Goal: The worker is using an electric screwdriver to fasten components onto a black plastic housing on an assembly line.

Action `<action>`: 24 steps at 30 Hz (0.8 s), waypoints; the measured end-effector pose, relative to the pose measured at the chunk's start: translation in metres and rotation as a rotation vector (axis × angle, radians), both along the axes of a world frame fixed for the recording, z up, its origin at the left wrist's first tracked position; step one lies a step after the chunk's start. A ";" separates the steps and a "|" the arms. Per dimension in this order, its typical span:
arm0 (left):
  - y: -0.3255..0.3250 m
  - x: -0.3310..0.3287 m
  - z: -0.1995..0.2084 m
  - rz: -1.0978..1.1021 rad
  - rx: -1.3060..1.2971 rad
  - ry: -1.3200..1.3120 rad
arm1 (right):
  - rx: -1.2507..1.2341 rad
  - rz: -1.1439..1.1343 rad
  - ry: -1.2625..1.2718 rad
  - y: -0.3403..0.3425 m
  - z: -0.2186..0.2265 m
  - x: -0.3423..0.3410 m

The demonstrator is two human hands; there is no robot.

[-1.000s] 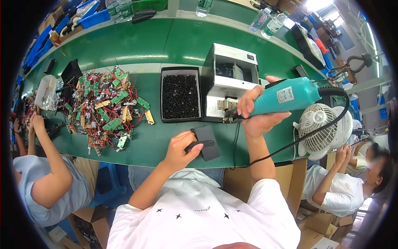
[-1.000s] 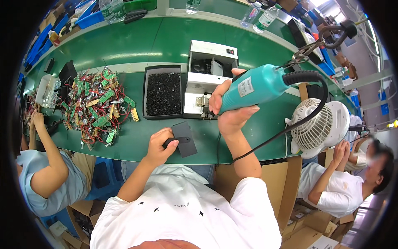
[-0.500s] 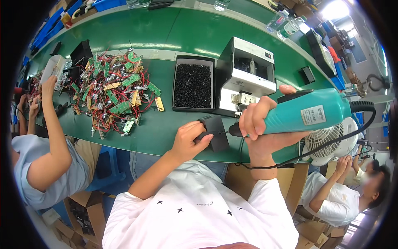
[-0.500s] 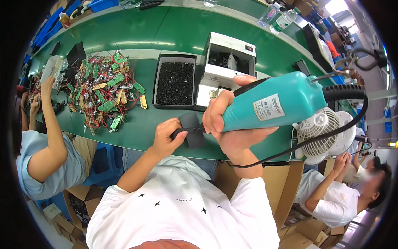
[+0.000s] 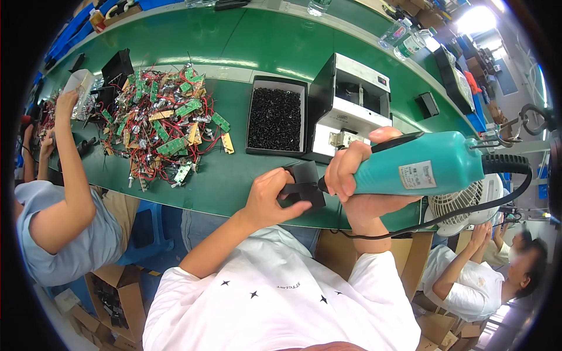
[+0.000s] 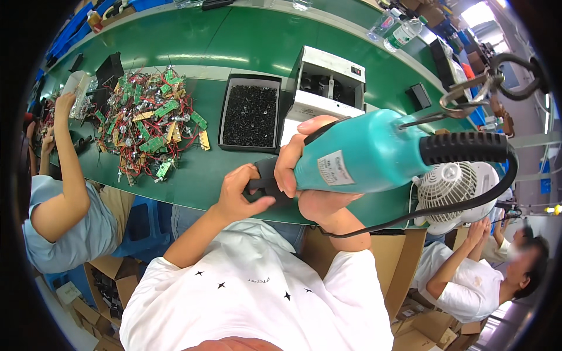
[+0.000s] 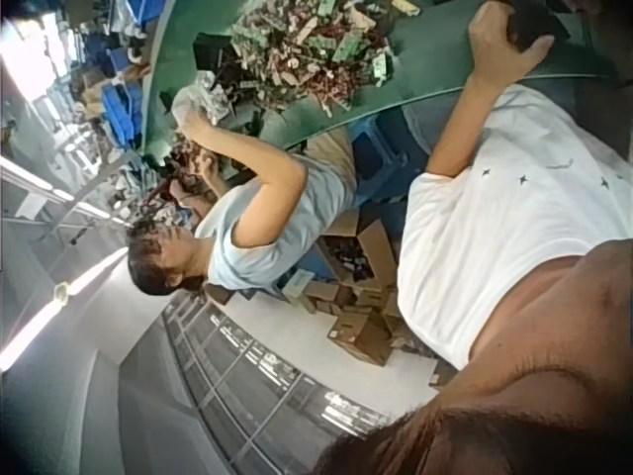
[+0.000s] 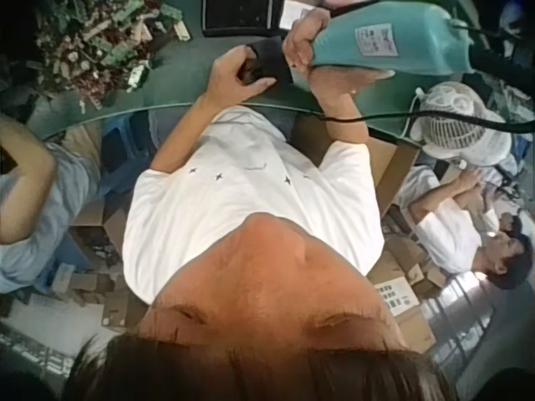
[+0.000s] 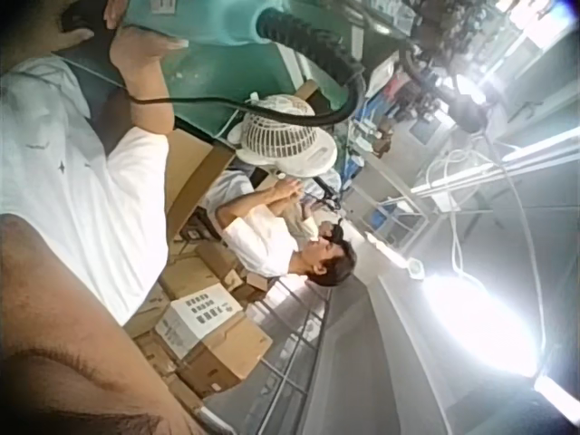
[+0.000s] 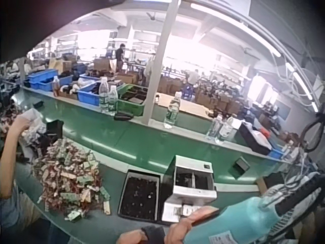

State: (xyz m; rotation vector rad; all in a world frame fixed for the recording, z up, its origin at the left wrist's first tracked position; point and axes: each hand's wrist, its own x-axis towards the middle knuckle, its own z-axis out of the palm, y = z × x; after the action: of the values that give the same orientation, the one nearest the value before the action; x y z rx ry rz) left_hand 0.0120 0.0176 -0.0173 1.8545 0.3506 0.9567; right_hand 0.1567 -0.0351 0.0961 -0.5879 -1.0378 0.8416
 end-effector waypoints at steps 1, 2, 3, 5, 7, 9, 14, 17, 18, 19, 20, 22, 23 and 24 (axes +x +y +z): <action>-0.002 0.000 0.005 -0.001 0.000 -0.008 | 0.005 0.012 -0.007 0.000 -0.001 0.000; -0.004 0.000 0.008 -0.004 0.001 -0.015 | 0.010 0.021 -0.014 -0.002 -0.001 0.000; -0.005 0.002 0.008 -0.011 0.009 -0.018 | 0.018 0.014 -0.017 -0.002 -0.001 0.000; -0.009 0.008 0.003 0.147 0.203 0.031 | 0.042 0.035 -0.010 -0.003 0.000 0.001; -0.015 0.012 0.000 0.303 0.400 0.069 | 0.069 0.049 -0.006 -0.007 0.003 0.004; -0.016 0.014 0.001 0.250 0.401 0.090 | 0.084 0.006 0.024 -0.016 0.008 0.018; 0.004 -0.019 0.001 0.217 0.160 0.045 | 0.060 0.004 0.115 -0.060 -0.005 0.074; 0.043 -0.023 0.045 0.272 -0.043 0.007 | 0.012 0.153 0.027 -0.073 -0.026 0.121; 0.065 -0.012 0.059 0.354 0.044 0.032 | 0.044 0.242 -0.128 -0.072 -0.039 0.150; 0.091 -0.001 0.071 0.349 0.050 0.031 | 0.076 0.334 -0.279 -0.068 -0.046 0.182; 0.122 0.007 0.082 0.320 -0.033 0.102 | -0.111 0.345 -0.106 -0.065 -0.029 0.203; 0.157 0.036 0.116 0.278 -0.314 0.179 | -0.446 -0.688 -0.222 -0.043 -0.052 0.251; 0.171 0.035 0.104 0.278 -0.295 0.170 | -0.512 -1.015 -0.463 -0.035 -0.073 0.288; 0.193 0.049 0.102 0.344 -0.231 0.215 | -0.566 -1.333 -0.707 -0.025 -0.097 0.322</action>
State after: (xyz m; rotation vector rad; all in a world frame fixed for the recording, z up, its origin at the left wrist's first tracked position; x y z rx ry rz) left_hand 0.0608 0.2110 0.0846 1.7156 0.8972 0.9000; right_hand 0.4786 -0.0598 -0.0006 -1.8628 -0.7325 -0.3424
